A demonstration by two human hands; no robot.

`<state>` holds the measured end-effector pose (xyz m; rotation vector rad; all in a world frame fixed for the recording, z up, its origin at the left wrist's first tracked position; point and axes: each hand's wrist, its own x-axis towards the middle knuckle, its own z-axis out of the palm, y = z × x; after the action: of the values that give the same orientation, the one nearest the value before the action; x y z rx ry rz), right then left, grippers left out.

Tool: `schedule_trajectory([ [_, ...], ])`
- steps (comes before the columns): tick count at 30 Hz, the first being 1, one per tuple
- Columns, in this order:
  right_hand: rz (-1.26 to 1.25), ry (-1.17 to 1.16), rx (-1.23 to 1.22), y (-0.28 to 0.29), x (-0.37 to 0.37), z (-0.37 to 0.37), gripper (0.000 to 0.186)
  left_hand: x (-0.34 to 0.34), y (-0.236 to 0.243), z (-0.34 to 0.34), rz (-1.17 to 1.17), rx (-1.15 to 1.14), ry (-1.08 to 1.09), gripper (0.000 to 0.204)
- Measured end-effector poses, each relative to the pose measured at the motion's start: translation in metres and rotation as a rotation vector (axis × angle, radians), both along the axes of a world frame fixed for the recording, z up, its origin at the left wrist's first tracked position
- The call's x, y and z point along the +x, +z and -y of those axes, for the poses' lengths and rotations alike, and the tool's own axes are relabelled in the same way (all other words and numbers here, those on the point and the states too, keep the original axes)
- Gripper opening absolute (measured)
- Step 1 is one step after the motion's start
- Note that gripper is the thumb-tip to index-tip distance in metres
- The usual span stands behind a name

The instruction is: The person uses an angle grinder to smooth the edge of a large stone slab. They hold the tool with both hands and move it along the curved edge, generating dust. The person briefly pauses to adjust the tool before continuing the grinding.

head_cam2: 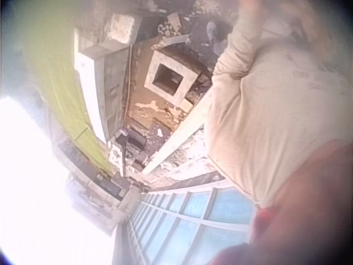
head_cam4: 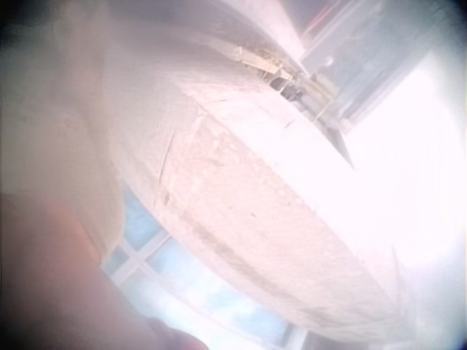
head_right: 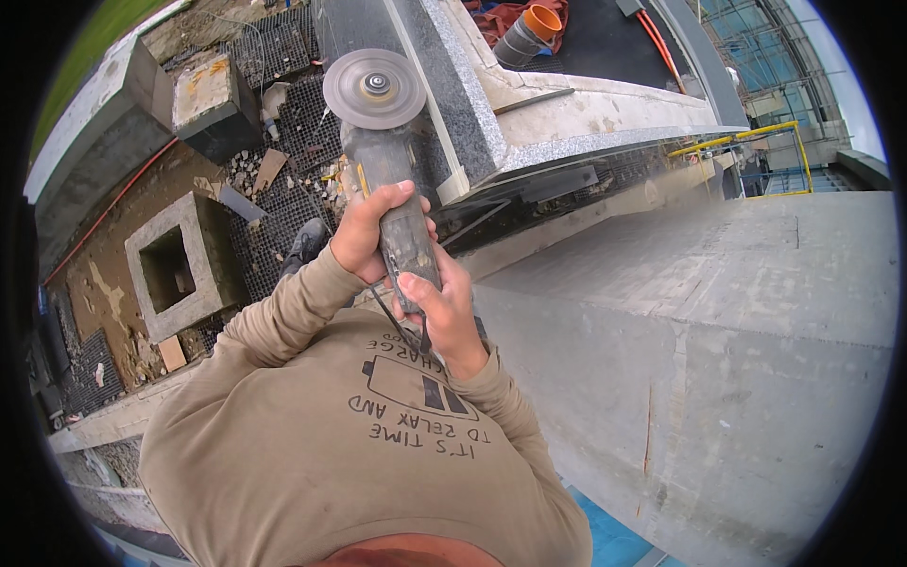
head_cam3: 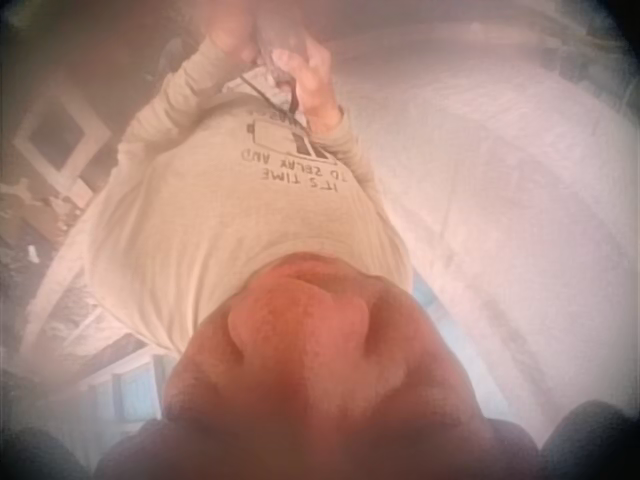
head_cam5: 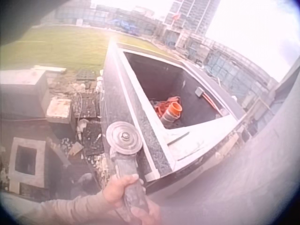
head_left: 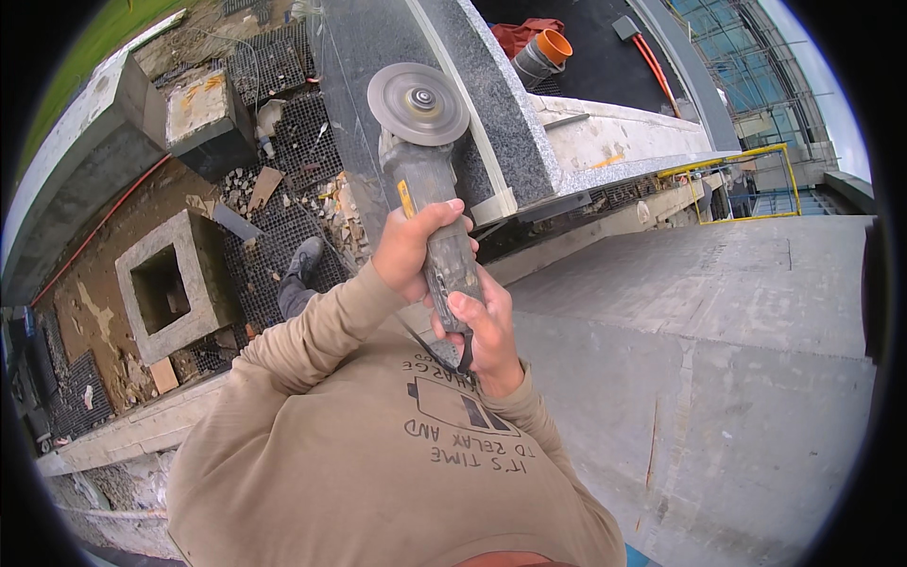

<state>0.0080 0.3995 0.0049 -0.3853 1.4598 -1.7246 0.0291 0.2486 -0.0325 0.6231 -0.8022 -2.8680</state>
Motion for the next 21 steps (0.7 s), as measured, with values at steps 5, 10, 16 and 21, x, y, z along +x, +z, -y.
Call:
schedule_trajectory([
  [5, -0.007, -0.017, 0.002, -0.002, 0.002, -0.006, 0.052, 0.001, -0.001, -0.005, 0.0, -0.005, 0.002, 0.038],
  [10, -0.037, -0.001, 0.029, -0.005, 0.003, -0.011, 0.061, 0.003, -0.001, -0.011, 0.001, -0.005, 0.005, 0.037],
  [16, -0.037, -0.01, 0.033, -0.005, 0.006, -0.018, 0.064, 0.007, -0.002, -0.017, -0.003, -0.008, 0.009, 0.036],
  [21, -0.036, -0.016, 0.025, -0.004, 0.01, -0.023, 0.067, 0.01, -0.004, -0.022, 0.001, 0.0, -0.015, 0.036],
])
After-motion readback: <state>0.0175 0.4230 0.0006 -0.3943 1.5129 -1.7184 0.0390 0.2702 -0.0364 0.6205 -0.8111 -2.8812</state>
